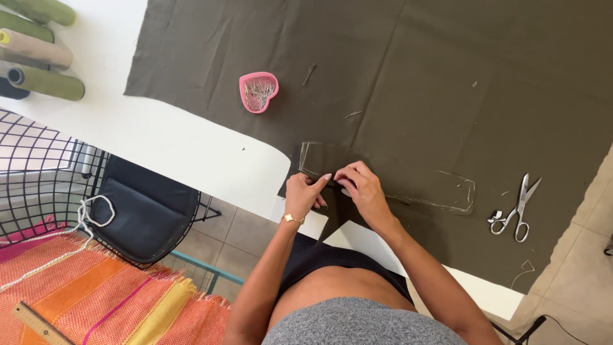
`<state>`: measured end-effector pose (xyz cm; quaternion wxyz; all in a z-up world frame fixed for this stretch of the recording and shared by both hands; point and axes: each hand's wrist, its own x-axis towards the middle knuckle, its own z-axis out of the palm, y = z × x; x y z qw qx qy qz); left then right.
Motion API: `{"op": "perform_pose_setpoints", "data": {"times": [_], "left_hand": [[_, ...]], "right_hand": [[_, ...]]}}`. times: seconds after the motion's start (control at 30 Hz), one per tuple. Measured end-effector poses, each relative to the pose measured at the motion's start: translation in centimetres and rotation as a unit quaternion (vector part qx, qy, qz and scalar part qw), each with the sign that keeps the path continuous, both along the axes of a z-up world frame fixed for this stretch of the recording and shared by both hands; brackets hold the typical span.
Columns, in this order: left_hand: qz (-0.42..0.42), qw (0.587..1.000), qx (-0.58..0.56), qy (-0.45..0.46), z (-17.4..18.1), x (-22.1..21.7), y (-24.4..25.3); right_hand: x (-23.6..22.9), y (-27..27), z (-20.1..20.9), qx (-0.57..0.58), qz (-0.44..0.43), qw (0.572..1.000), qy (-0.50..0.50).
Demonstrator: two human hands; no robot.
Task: The person pins a folded piece of dark fabric along a chalk outline, then uses shears to cut the fabric along the marked line. The cut piece is removed from the main fabric sheet.
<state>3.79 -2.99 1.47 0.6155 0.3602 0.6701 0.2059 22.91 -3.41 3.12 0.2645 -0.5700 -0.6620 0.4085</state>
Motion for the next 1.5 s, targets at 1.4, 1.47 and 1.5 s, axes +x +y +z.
{"op": "perform_pose_setpoints", "data": {"times": [1.4, 1.47, 1.5], "left_hand": [[0.183, 0.965, 0.003, -0.187, -2.8, 1.0, -1.5], [0.186, 0.963, 0.008, -0.192, -1.8, 1.3, -1.6], [0.188, 0.962, 0.012, -0.198, -1.3, 1.5, -1.5]], "right_hand": [[0.9, -0.2, -1.0, -0.071, -0.077, 0.992, 0.064], [1.1, -0.2, -1.4, -0.079, -0.08, 0.991, 0.069], [1.2, -0.2, -1.5, -0.087, -0.084, 0.99, 0.074]]}}
